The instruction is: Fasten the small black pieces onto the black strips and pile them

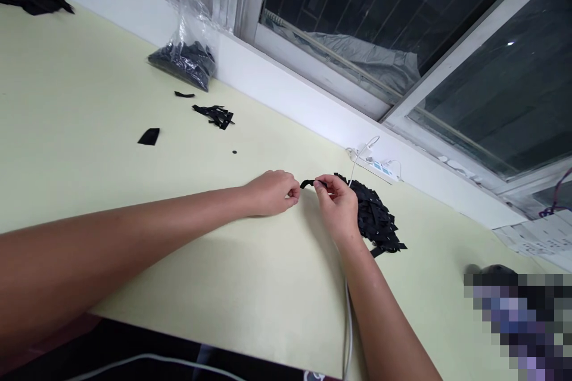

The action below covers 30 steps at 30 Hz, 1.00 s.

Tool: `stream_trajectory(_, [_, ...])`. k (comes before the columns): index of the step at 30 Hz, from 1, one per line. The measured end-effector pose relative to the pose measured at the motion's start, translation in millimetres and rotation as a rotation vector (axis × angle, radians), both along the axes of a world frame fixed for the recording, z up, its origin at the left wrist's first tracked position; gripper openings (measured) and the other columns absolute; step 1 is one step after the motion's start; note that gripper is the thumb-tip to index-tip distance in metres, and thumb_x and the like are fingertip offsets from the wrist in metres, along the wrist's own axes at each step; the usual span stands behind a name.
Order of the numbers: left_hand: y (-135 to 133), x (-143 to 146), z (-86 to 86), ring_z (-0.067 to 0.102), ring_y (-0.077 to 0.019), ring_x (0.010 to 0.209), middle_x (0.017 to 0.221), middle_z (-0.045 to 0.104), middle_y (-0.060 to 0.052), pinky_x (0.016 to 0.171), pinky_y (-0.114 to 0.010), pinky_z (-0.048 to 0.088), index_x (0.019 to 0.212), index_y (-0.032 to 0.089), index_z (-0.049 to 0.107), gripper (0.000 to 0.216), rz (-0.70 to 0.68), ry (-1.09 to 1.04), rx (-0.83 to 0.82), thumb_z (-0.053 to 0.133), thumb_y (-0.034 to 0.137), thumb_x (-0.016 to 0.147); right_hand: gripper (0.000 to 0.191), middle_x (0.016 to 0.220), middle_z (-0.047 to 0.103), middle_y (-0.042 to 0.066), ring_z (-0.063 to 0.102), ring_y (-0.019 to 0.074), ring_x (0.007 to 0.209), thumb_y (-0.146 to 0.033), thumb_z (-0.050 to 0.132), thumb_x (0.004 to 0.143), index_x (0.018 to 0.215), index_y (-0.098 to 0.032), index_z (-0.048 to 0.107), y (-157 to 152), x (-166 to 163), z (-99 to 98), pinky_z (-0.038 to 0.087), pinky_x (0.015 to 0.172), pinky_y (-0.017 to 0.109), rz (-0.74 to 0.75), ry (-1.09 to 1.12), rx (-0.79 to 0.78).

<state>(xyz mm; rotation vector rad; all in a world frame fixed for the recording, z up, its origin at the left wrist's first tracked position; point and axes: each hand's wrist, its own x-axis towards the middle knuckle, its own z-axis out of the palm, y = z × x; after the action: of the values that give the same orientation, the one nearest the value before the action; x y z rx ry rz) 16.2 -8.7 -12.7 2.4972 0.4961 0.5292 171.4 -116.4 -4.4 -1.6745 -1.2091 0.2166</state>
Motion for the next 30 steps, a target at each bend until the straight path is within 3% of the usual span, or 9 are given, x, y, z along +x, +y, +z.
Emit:
stream_trajectory(5, [-2.5,-6.7,7.8,0.059,-0.0225,0.094,0.095,0.067,-0.006,0.078,-0.032,0.040,0.087,0.020,0.064,0.015,-0.051,0.111,0.022,0.051,0.025,0.089,0.022,0.088,0.072,0.005,0.060,0.0176,0.073,-0.041,0.063,0.083,0.090,-0.021,0.069,0.4,-0.4,-0.3,0.046,0.063,0.029,-0.005,-0.014,-0.029])
stream_trajectory(9, [-1.1,-7.3,5.0,0.058,-0.0202,0.085,0.093,0.066,-0.005,0.071,-0.031,0.040,0.096,0.020,0.059,0.015,-0.077,0.134,-0.007,0.045,0.027,0.093,0.021,0.085,0.071,0.004,0.059,0.0165,0.070,-0.040,0.062,0.083,0.090,-0.021,0.069,0.0,0.4,0.3,0.045,0.062,0.028,0.003,-0.030,-0.050])
stream_trajectory(15, [13.0,-3.3,7.3,0.059,-0.0203,0.091,0.102,0.065,-0.008,0.080,-0.033,0.043,0.101,0.017,0.060,0.029,0.124,-0.183,-0.014,0.034,0.030,0.099,0.020,0.083,0.069,0.004,0.059,0.0156,0.069,-0.039,0.064,0.082,0.089,-0.020,0.068,-0.5,5.0,2.5,0.045,0.063,0.028,0.033,0.013,0.005])
stream_trajectory(21, [17.1,-4.5,13.5,0.057,-0.0153,0.073,0.082,0.066,-0.003,0.069,-0.029,0.043,0.091,0.016,0.064,0.020,0.233,-0.307,-0.193,0.052,0.032,0.092,0.023,0.086,0.069,0.003,0.058,0.0147,0.071,-0.040,0.067,0.081,0.092,-0.020,0.068,-1.8,-7.1,5.9,0.046,0.062,0.027,0.227,0.142,-0.044])
stream_trajectory(30, [5.2,0.8,7.9,0.054,-0.0119,0.061,0.073,0.064,-0.001,0.056,-0.025,0.041,0.088,0.016,0.062,0.019,0.125,-0.276,-0.431,0.055,0.033,0.089,0.020,0.088,0.069,0.002,0.056,0.0135,0.071,-0.037,0.068,0.083,0.094,-0.021,0.069,-2.3,-13.3,5.9,0.046,0.064,0.027,0.336,0.200,-0.057])
